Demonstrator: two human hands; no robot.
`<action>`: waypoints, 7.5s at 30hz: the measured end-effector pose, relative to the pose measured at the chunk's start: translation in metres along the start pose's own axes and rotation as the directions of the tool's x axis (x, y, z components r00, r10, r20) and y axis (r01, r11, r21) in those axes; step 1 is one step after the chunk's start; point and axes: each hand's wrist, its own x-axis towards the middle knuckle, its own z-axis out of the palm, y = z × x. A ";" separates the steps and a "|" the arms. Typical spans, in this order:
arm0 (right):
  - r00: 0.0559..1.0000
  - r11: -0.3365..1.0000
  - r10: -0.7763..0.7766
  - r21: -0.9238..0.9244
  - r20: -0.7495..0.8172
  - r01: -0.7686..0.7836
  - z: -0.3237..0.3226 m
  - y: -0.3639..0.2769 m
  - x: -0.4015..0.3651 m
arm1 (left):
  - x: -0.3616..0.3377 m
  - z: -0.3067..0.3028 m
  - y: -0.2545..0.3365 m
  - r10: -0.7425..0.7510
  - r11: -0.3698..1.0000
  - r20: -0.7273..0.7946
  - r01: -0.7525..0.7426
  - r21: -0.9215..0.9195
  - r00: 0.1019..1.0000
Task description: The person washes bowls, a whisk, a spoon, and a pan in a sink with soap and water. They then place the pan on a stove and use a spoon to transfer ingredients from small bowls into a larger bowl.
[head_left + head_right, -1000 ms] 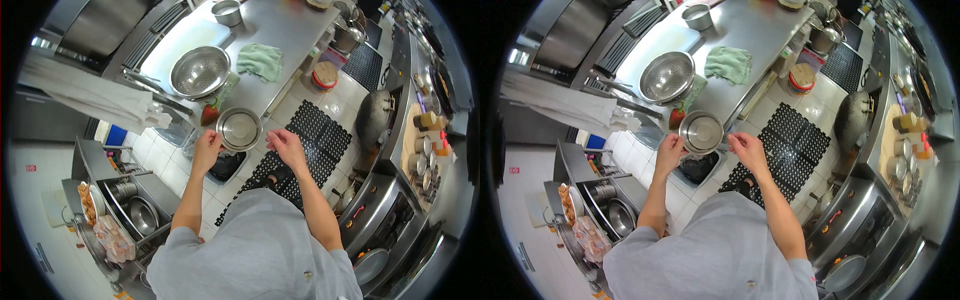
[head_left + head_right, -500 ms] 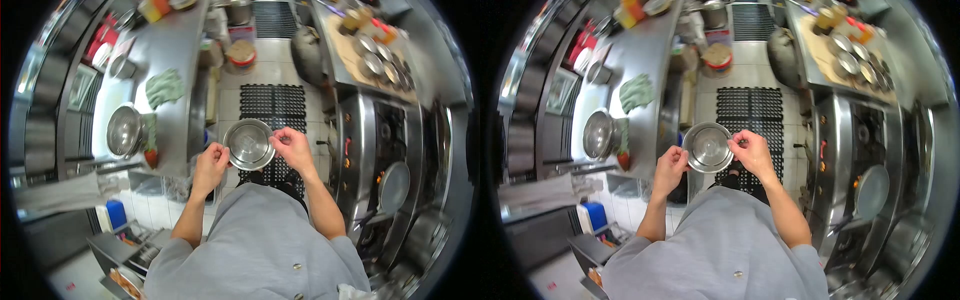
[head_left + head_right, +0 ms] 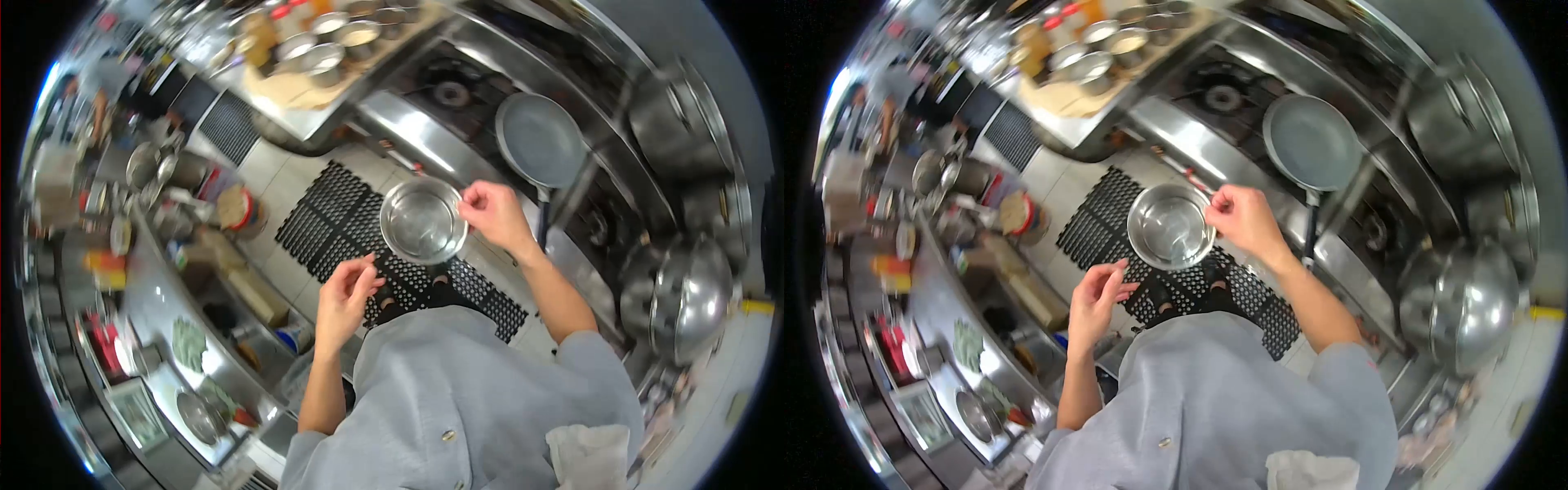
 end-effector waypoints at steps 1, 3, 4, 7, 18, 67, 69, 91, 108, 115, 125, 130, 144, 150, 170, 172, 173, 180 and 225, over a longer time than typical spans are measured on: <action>0.998 0.999 0.041 0.027 -0.044 -0.040 -0.021 0.010 0.000 | 0.002 0.004 -0.008 -0.021 0.999 0.029 0.020 0.034 0.999; 0.983 0.992 0.126 0.026 -0.132 -0.123 -0.061 0.021 0.002 | 0.004 0.006 -0.027 -0.093 0.991 0.036 0.089 0.099 0.995; 0.976 0.991 0.135 0.029 -0.169 -0.132 -0.081 0.030 0.005 | 0.004 0.005 -0.040 -0.149 0.981 0.015 0.146 0.127 0.989; 0.942 0.990 0.139 0.020 -0.304 -0.139 -0.139 0.057 0.015 | 0.000 -0.005 -0.087 -0.314 0.941 -0.079 0.322 0.109 0.946; 0.809 0.964 0.121 -0.127 -0.575 -0.234 -0.254 0.167 0.073 | -0.113 -0.076 -0.282 -0.604 0.766 -0.422 0.638 -0.076 0.676; 0.874 0.231 -0.361 -0.940 -0.324 -0.252 -0.271 0.133 0.125 | -0.153 -0.098 -0.310 -0.611 0.757 -0.432 0.650 -0.072 0.664; 0.880 0.137 -0.378 -0.957 -0.289 -0.255 -0.265 0.124 0.126 | -0.143 -0.121 -0.317 -0.654 0.736 -0.394 0.663 -0.136 0.646; 0.945 0.936 -0.227 -0.320 -0.237 0.145 0.117 0.065 0.060 | 0.070 -0.152 -0.144 -0.099 0.988 -0.039 0.103 0.112 0.994; 0.503 0.306 0.859 0.880 -0.091 -0.362 0.145 0.344 0.138 | 0.060 -0.197 -0.298 -0.404 0.847 -0.395 0.500 0.179 0.825; 0.555 0.230 0.813 0.973 -0.175 -0.030 0.157 0.378 0.142 | 0.003 -0.221 -0.349 -0.441 0.784 -0.474 0.584 0.210 0.763; 0.508 0.398 0.807 0.913 -0.300 -0.093 0.159 0.375 0.148 | -0.007 -0.193 -0.352 -0.544 0.806 -0.392 0.592 0.003 0.742; 0.492 0.350 0.834 0.929 -0.248 -0.124 0.157 0.363 0.147 | -0.005 -0.190 -0.353 -0.503 0.827 -0.400 0.561 0.036 0.766; 0.470 0.394 0.847 0.886 -0.247 -0.244 0.156 0.373 0.147 | -0.016 -0.198 -0.362 -0.499 0.832 -0.446 0.555 -0.005 0.743; 0.578 0.627 0.768 0.506 -0.275 -0.592 0.157 0.329 0.106 | -0.019 -0.194 -0.357 -0.495 0.820 -0.449 0.571 0.043 0.744; 0.552 0.759 0.571 0.135 -0.608 -0.637 -0.099 0.216 -0.081 | 0.047 -0.215 -0.288 -0.286 0.843 -0.283 0.381 0.380 0.915; 0.549 0.762 0.571 0.145 -0.610 -0.631 -0.106 0.219 -0.079 | 0.051 -0.210 -0.286 -0.304 0.873 -0.259 0.377 0.310 0.917; 0.549 0.767 0.566 0.149 -0.615 -0.624 -0.109 0.220 -0.080 | 0.053 -0.212 -0.293 -0.288 0.872 -0.264 0.366 0.324 0.921; 0.531 0.731 0.573 0.097 -0.624 -0.675 -0.136 0.229 -0.090 | 0.053 -0.212 -0.293 -0.287 0.863 -0.233 0.357 0.358 0.929; 0.797 0.940 0.340 -0.218 0.499 -0.264 0.124 0.202 0.106 | 0.038 -0.192 -0.185 -0.334 0.910 -0.663 0.047 -0.411 0.670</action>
